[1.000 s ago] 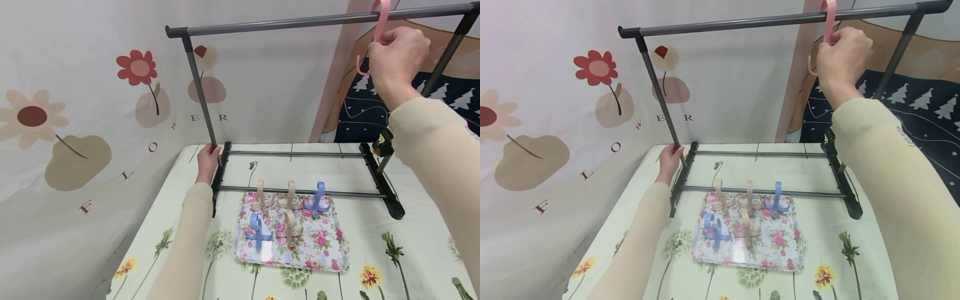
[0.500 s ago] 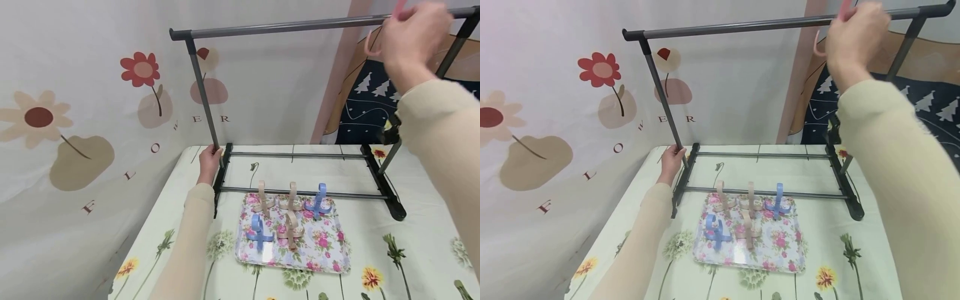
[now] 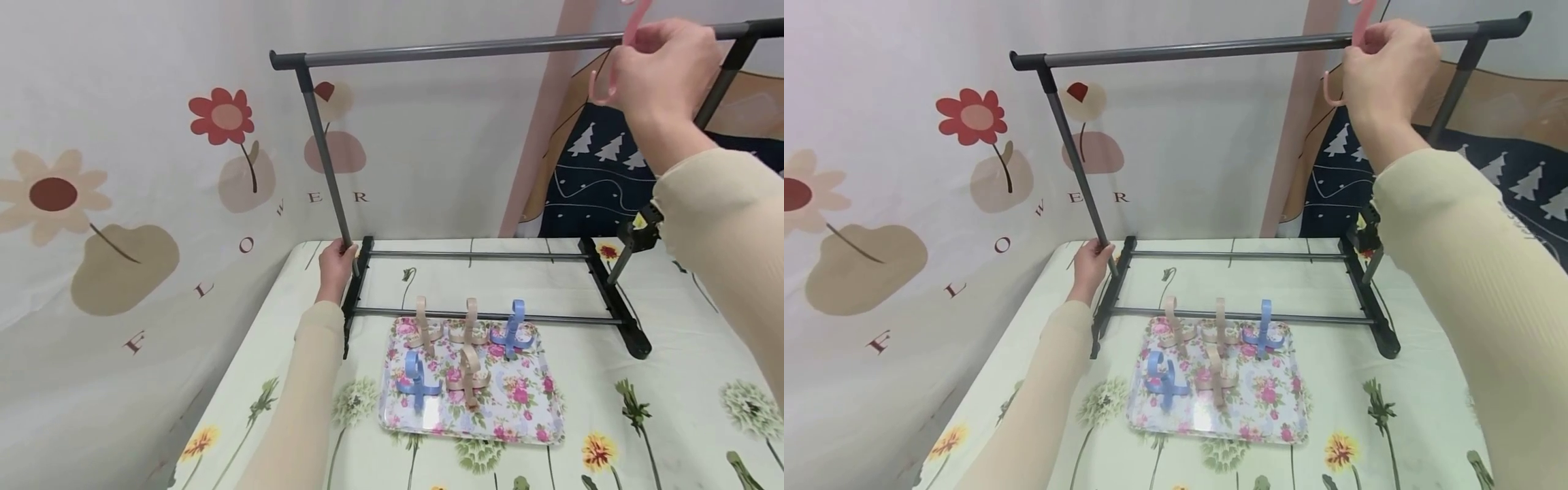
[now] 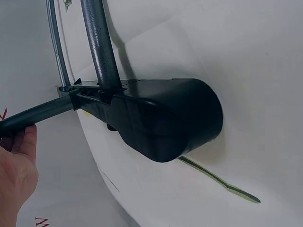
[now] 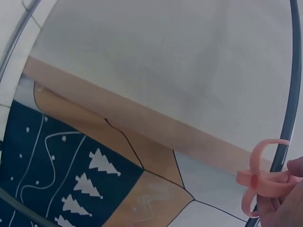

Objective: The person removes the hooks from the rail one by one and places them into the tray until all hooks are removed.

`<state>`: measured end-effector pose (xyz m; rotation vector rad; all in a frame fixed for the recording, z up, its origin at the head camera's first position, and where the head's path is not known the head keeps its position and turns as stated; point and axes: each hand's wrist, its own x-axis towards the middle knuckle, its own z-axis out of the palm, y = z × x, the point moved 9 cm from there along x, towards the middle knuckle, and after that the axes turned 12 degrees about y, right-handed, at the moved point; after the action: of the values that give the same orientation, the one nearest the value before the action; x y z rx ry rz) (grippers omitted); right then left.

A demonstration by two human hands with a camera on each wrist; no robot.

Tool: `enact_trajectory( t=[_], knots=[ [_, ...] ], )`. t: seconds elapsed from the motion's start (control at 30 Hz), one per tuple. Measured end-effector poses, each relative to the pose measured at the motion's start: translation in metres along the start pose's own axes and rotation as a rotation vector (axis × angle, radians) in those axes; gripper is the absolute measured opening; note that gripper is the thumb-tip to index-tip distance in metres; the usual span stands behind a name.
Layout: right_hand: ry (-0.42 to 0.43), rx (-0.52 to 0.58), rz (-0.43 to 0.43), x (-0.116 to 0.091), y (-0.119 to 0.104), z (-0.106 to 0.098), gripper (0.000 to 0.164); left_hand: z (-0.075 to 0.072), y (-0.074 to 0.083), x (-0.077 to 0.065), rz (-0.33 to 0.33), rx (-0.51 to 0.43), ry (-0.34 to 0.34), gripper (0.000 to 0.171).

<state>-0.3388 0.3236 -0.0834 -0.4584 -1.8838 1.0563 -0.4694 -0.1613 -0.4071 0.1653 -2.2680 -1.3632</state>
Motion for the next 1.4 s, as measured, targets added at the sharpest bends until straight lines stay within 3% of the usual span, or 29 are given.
enact_trajectory(
  t=[0.23,0.47,0.7,1.03,1.4],
  knots=[
    [-0.049,0.034,-0.061,-0.008,-0.001,0.004,0.036,-0.005,-0.002,0.003,-0.006,-0.009,0.01,0.024],
    [-0.057,-0.129,-0.181,-0.028,-0.002,0.01,0.046,-0.009,-0.005,0.003,-0.027,-0.022,0.017,0.023],
    [-0.063,-0.121,-0.255,-0.042,0.001,0.014,0.049,-0.011,-0.008,0.005,-0.031,-0.016,0.023,0.023],
    [-0.231,0.096,-0.094,-0.058,0.024,0.027,0.035,-0.013,-0.008,0.005,-0.032,-0.019,0.02,0.025],
    [-0.308,0.124,-0.087,-0.085,0.043,0.03,0.031,-0.012,-0.01,0.004,-0.05,-0.031,0.017,0.023]
  ],
)
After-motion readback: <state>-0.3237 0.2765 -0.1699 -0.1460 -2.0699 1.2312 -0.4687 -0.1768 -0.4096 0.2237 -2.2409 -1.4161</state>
